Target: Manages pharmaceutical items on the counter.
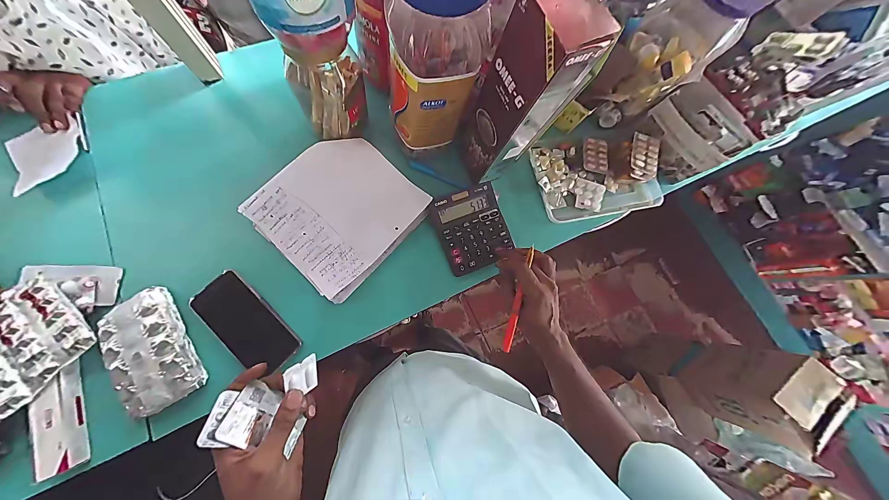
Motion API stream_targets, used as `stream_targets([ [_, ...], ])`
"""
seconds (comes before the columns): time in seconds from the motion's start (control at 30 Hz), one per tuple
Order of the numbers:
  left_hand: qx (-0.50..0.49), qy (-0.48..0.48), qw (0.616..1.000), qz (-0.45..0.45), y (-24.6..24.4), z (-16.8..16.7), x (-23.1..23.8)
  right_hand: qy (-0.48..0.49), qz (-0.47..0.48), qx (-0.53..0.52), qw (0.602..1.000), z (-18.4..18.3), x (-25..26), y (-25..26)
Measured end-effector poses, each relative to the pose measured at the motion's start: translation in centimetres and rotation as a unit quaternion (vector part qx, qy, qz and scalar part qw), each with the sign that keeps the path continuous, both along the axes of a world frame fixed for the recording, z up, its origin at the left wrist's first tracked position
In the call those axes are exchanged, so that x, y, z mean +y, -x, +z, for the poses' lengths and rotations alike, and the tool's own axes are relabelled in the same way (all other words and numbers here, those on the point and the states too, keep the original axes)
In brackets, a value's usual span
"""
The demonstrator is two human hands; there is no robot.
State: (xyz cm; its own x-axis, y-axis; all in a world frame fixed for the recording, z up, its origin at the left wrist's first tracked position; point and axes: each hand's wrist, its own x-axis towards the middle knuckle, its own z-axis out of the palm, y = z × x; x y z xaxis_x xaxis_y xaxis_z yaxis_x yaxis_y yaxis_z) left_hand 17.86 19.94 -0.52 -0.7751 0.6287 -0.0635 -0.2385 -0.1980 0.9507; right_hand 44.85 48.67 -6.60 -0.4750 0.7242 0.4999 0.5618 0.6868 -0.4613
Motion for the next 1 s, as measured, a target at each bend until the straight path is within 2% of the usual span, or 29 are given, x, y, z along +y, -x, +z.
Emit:
stream_targets([
  [0.13,0.002,0.023,1.0,0.007,-0.2,1.4,0.6,-0.021,0.042,0.005,0.999,0.4,-0.6,1.0],
  [0.33,0.006,0.027,1.0,0.01,0.0,1.3,0.4,-0.023,0.035,-0.051,0.998,0.2,-0.4,1.8],
  [0.53,0.002,0.03,1.0,0.008,-0.1,1.4,0.4,-0.048,0.063,-0.015,0.997,0.7,-1.4,2.3],
  [0.63,0.01,0.012,1.0,-0.016,0.7,-0.6,-0.8,-0.006,0.054,-0.052,0.997,0.3,-1.6,2.4],
  [0.7,0.013,-0.026,0.999,-0.032,1.8,-3.2,-2.3,-0.019,0.036,-0.018,0.999,0.8,-1.5,1.9],
  [0.8,-0.003,0.011,1.0,-0.011,1.3,-1.3,-1.4,-0.039,-0.03,-0.006,0.999,0.8,-0.8,1.0],
  [0.9,-0.006,-0.007,1.0,-0.023,1.5,-2.1,-1.8,0.008,-0.042,-0.062,0.997,0.9,-0.2,0.6],
  [1.0,0.005,0.043,0.999,-0.013,0.2,1.3,0.2,0.03,0.028,0.074,0.996,3.1,-1.9,2.3],
])
